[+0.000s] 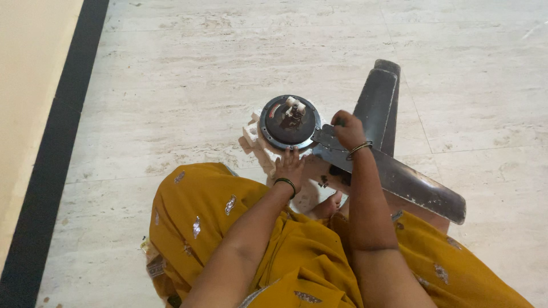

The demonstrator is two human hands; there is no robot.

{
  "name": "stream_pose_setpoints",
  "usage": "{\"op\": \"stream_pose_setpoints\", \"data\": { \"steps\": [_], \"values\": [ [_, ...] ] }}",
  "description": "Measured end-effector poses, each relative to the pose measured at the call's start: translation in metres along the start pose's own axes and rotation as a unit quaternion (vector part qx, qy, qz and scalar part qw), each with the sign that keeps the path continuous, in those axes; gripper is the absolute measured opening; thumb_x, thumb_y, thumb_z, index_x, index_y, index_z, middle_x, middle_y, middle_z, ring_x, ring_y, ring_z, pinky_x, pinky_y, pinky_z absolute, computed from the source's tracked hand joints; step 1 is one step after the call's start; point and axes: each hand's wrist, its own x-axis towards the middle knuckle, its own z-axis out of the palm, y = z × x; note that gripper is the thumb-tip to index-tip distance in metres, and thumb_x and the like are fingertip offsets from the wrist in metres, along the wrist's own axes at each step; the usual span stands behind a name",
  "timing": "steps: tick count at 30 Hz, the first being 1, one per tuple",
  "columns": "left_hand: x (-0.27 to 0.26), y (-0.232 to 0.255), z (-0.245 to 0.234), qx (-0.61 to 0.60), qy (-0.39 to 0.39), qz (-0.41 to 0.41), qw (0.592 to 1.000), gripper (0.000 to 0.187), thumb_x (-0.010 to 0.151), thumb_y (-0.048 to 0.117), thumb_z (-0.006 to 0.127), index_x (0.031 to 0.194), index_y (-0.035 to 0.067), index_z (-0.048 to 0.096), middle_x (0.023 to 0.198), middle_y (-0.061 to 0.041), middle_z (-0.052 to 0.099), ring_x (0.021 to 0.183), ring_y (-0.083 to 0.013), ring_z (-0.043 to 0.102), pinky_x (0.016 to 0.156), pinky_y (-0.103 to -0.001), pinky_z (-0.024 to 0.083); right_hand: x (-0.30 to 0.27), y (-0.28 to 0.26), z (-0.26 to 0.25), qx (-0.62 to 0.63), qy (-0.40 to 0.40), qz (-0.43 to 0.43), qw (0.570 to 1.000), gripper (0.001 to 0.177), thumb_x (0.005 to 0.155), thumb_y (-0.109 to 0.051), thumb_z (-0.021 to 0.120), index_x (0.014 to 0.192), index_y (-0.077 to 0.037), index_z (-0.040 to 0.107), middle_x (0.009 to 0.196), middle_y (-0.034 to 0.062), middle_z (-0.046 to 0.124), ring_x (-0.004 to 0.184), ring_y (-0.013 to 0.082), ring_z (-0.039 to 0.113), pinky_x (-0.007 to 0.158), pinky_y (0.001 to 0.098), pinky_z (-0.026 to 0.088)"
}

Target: The person sits on the floor and uses a screwdriver to loosen and remove screws from the central hub of a ceiling fan. They detach one fan blade and place it aside, then continue to work on the remaining blades and the motor housing.

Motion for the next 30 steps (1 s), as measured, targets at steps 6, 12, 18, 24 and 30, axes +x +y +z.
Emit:
{"op": "stream_pose_setpoints", "data": {
  "steps": [6, 12, 18, 24, 30],
  "values": [
    [0.010, -0.006, 0.023, -0.057, 0.123, 0.018, 0.991, 0.064, 0.101, 0.024, 0.049, 0.161, 0.022, 0.026, 0.173, -0.014, -0.006, 0.159, -0.0391, -0.006, 0.123, -0.063, 0.015, -0.044, -0.046, 0.073, -0.383, -0.343, 0.047, 0.856, 0.036, 0.097, -0.035, 0.067, 0.111, -0.004, 0.078, 0.118, 0.0198, 0.076, 0.107, 0.0317, 0.076, 0.094, 0.0419, 0.057],
    [0.013, -0.009, 0.023, -0.061, 0.097, 0.010, 0.993, 0.076, 0.093, 0.022, 0.056, 0.163, 0.020, 0.026, 0.173, -0.011, -0.005, 0.158, -0.0350, -0.004, 0.121, -0.061, 0.017, -0.064, -0.038, 0.098, -0.431, -0.332, 0.125, 0.830, 0.053, 0.087, -0.010, 0.078, 0.138, -0.008, 0.064, 0.141, 0.0113, 0.067, 0.126, 0.0293, 0.068, 0.094, 0.0437, 0.061],
    [0.011, -0.006, 0.025, -0.092, 0.142, 0.014, 0.986, 0.065, 0.099, 0.027, 0.053, 0.160, 0.021, 0.030, 0.172, -0.011, -0.001, 0.158, -0.0356, -0.003, 0.120, -0.063, 0.017, -0.065, 0.015, 0.112, -0.402, -0.259, 0.153, 0.865, 0.058, 0.088, -0.009, 0.078, 0.143, -0.008, 0.059, 0.145, 0.0138, 0.061, 0.133, 0.0296, 0.060, 0.103, 0.0399, 0.054],
    [0.012, -0.004, 0.024, -0.073, 0.124, 0.005, 0.990, 0.065, 0.099, 0.027, 0.051, 0.160, 0.023, 0.029, 0.173, -0.010, -0.002, 0.158, -0.0348, -0.003, 0.120, -0.063, 0.017, -0.053, 0.049, 0.127, -0.391, -0.268, 0.136, 0.870, 0.055, 0.090, -0.009, 0.075, 0.142, -0.010, 0.059, 0.145, 0.0137, 0.060, 0.133, 0.0298, 0.060, 0.103, 0.0404, 0.054],
    [0.011, -0.005, 0.021, -0.078, 0.124, 0.016, 0.989, 0.070, 0.095, 0.017, 0.050, 0.161, 0.022, 0.027, 0.172, -0.012, -0.004, 0.158, -0.0372, -0.004, 0.119, -0.065, 0.017, -0.049, 0.057, 0.128, -0.400, -0.284, 0.129, 0.862, 0.053, 0.089, -0.009, 0.076, 0.140, -0.009, 0.061, 0.144, 0.0140, 0.061, 0.132, 0.0297, 0.061, 0.103, 0.0403, 0.054]
  ]
}}
